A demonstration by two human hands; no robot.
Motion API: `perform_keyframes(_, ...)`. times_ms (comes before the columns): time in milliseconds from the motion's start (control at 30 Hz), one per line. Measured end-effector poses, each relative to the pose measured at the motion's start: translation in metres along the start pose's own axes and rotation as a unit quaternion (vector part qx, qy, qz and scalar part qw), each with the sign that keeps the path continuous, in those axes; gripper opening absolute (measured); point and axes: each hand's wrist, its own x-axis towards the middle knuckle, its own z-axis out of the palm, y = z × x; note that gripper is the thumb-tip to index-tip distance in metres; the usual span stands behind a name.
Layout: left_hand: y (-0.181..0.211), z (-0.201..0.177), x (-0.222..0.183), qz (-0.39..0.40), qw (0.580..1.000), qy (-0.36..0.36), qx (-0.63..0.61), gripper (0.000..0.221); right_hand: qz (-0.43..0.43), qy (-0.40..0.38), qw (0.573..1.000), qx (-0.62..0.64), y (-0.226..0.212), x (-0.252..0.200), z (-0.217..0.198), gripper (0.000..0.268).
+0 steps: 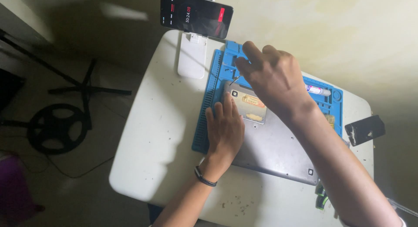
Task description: Removing multiple screws from the back cover of a laptop using a precision screwdriver on an anti-static mat.
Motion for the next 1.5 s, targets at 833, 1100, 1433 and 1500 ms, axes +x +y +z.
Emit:
perform_keyframes(833, 0.002, 0.031, 0.001, 0.009, 0.996, -0.065, -0.053, 0.071, -0.068, 0.01, 0.996, 0.053, 0.015, -0.016, 0.037, 0.022)
perform_keyframes(1100, 0.002, 0.038, -0.003, 0.005, 0.998, -0.056, -0.042, 0.073, 0.0, 0.009, 0.999, 0.034, 0.01, -0.016, 0.044, 0.032)
perform_keyframes(1433, 0.002, 0.04, -0.004, 0.011, 0.998, -0.056, -0.019, 0.076, -0.052, 0.009, 0.998, 0.033, 0.012, -0.017, 0.039, 0.027)
perform_keyframes(1500, 0.002, 0.041, -0.004, 0.02, 0.999, -0.025, -0.017, 0.076, -0.02, -0.01, 1.0, 0.01, 0.012, -0.017, 0.041, 0.024)
